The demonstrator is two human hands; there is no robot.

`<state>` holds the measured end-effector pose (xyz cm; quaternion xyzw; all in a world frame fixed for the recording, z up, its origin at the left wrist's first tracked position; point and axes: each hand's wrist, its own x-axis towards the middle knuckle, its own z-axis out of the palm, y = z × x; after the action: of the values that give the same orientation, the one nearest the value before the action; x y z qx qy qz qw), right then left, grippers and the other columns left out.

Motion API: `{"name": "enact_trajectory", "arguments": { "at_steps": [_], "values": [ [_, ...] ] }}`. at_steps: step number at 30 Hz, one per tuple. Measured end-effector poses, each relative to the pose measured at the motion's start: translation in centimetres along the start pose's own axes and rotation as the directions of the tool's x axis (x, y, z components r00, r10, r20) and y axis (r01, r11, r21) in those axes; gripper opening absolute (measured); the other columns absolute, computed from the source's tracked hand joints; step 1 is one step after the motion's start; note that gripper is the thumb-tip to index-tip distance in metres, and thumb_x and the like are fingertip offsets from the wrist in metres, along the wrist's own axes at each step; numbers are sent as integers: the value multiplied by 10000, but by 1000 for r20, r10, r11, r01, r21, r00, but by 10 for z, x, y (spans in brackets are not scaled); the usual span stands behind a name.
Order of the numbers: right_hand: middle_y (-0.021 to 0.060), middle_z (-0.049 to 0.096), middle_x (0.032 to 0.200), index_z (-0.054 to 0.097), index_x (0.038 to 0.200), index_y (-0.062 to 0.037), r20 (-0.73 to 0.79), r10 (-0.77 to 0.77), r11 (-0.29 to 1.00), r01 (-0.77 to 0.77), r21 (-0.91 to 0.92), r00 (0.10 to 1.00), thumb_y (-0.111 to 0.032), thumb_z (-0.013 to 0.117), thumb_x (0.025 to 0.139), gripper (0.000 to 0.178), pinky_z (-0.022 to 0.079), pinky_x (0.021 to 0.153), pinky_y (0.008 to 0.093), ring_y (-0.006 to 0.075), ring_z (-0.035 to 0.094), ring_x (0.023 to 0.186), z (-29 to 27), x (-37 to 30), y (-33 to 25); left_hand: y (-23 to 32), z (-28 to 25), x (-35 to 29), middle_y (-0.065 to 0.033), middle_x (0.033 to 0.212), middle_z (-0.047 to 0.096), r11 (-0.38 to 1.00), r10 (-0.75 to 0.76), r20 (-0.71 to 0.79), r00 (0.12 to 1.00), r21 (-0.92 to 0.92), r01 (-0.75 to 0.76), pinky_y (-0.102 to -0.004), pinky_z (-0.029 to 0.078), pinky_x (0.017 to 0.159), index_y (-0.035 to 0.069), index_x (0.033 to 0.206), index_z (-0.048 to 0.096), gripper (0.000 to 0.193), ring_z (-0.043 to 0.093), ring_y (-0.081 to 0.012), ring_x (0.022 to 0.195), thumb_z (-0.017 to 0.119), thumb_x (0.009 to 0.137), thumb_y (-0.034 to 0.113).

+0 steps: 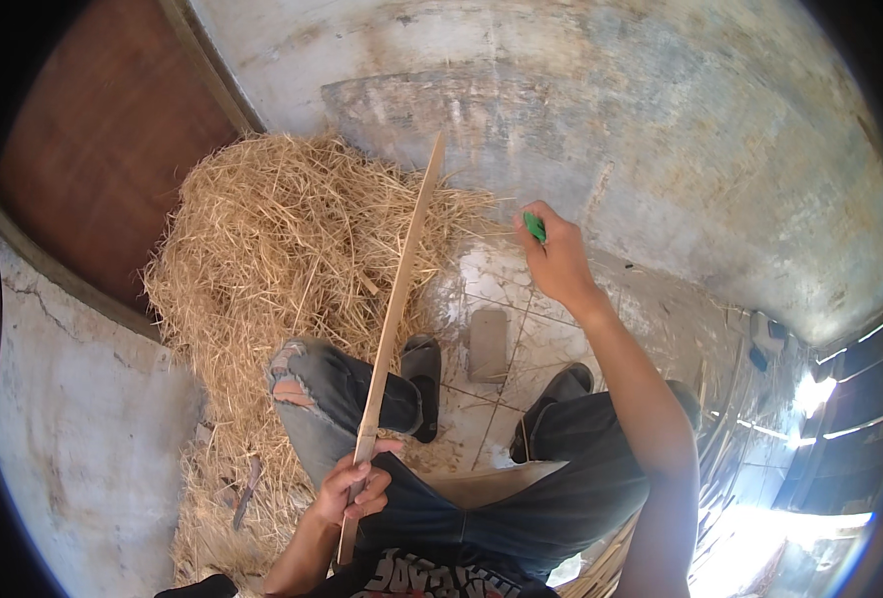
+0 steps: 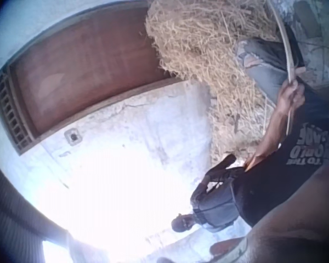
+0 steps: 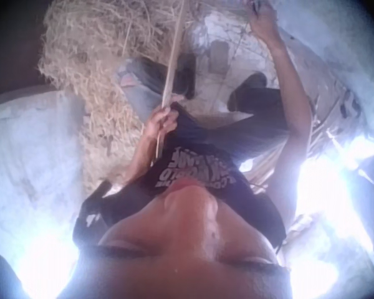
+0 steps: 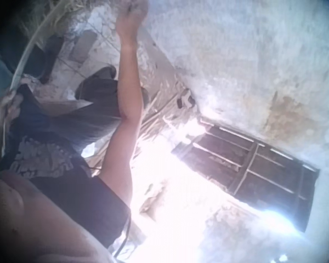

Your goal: The person whittles a long wooden stick using a small green-handled knife, shaving off thin layers of wood while sitting on the floor.

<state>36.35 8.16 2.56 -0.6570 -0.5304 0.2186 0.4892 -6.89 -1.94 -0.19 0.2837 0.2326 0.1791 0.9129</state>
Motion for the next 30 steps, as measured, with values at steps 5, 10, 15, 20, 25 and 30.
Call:
{"name": "enact_trajectory", "arguments": {
  "at_steps": [5, 10, 15, 20, 25, 30],
  "values": [
    [113, 658, 734, 656, 1020, -19, 267, -39, 972, 98, -213, 963, -440, 563, 1058, 433, 478, 620, 404, 222, 650, 680, 17, -33, -38, 10, 8, 19, 24, 601, 351, 995, 19, 17, 1000, 96, -21, -222, 243, 373, 31, 1524, 378, 600, 291, -59, 383, 488, 1080, 420],
    [179, 630, 678, 655, 999, -60, 490, -277, 954, 296, 40, 826, -492, 558, 1041, 445, 471, 580, 449, 339, 636, 597, 48, -82, -73, 13, 13, 38, 30, 623, 319, 999, 8, -29, 1000, 33, -7, -229, 227, 381, 64, 1551, 350, 750, 273, -58, 395, 421, 1048, 617],
    [207, 586, 625, 657, 984, -55, 589, -184, 965, 260, -45, 786, -475, 559, 1043, 436, 459, 560, 496, 425, 611, 588, 66, -110, -88, 8, 33, 57, 7, 662, 350, 976, 171, -134, 976, 159, -149, -216, 235, 385, 216, 1611, 264, 682, 241, -62, 410, 403, 1060, 593],
    [213, 563, 571, 691, 937, -42, 618, -130, 951, 273, -143, 776, -484, 549, 1045, 477, 460, 551, 514, 435, 599, 562, 71, -117, -88, 7, 34, 59, 2, 677, 355, 964, 239, -151, 959, 159, -215, -209, 243, 380, 299, 1614, 247, 621, 225, -66, 415, 415, 1073, 553],
    [211, 558, 559, 695, 923, -43, 614, -138, 941, 297, -164, 777, -490, 548, 1042, 486, 456, 534, 520, 436, 591, 542, 73, -120, -86, 7, 37, 57, 9, 659, 337, 977, 197, -142, 970, 113, -182, -222, 241, 355, 289, 1609, 266, 625, 229, -70, 389, 436, 1069, 554],
    [210, 548, 541, 698, 917, -39, 625, -145, 938, 307, -161, 767, -486, 554, 1040, 486, 448, 520, 522, 441, 582, 523, 73, -119, -87, 3, 36, 57, 16, 653, 325, 980, 192, -167, 967, 86, -179, -227, 233, 344, 285, 1601, 287, 623, 225, -72, 375, 448, 1064, 558]
  ]
}}
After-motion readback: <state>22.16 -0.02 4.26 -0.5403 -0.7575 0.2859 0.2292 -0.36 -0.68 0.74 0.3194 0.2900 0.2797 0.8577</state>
